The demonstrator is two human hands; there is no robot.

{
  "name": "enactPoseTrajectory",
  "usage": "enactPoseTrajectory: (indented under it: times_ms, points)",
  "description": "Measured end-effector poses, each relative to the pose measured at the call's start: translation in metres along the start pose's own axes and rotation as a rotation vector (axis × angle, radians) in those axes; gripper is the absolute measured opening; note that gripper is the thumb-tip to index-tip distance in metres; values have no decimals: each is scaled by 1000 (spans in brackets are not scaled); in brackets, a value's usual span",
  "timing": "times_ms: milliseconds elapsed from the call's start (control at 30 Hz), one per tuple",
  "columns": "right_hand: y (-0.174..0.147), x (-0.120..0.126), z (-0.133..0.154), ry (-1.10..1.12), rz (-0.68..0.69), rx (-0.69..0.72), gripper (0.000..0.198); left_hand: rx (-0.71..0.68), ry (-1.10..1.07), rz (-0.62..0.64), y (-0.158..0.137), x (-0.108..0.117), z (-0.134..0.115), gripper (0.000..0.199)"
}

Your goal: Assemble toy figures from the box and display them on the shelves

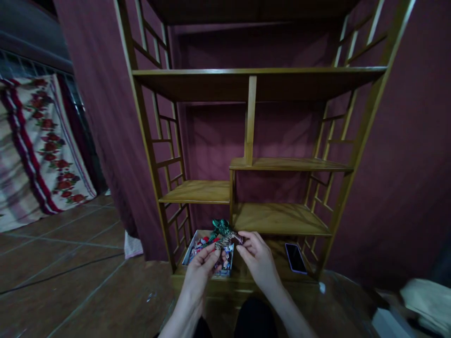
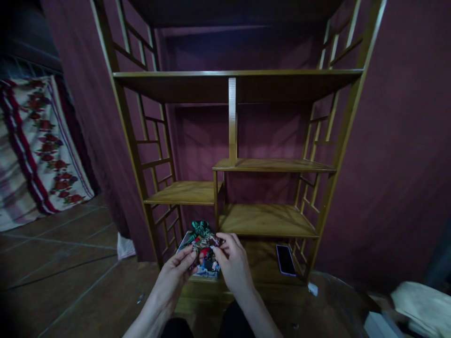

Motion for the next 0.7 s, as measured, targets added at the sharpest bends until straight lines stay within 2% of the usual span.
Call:
enactPoseTrajectory:
  times_ms: [200,400,567,700]
  points:
    - [1,-8,16,5,-12,49,26,95,-111,-28,-3,1,3,20]
    - [0,-6,22,-96,-31,87,26,152,-138,-6,-10,0,7,19]
    - [-1,1,7,-67,-69,58,27,92,-119,-26,-12,-1,0,23]
    - [-3,0,-9,1,-55,13,26,-23,-50,16,-13,-5,-10,33]
Point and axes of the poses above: each hand's wrist, its own y-axis towards the middle knuckle, its own x-axis out of the back of the hand, z = x × y, the point moved 10 cm from there along y, towards the middle knuckle, and after that the axes turned 3 degrees about -z, right-handed, at the moved point
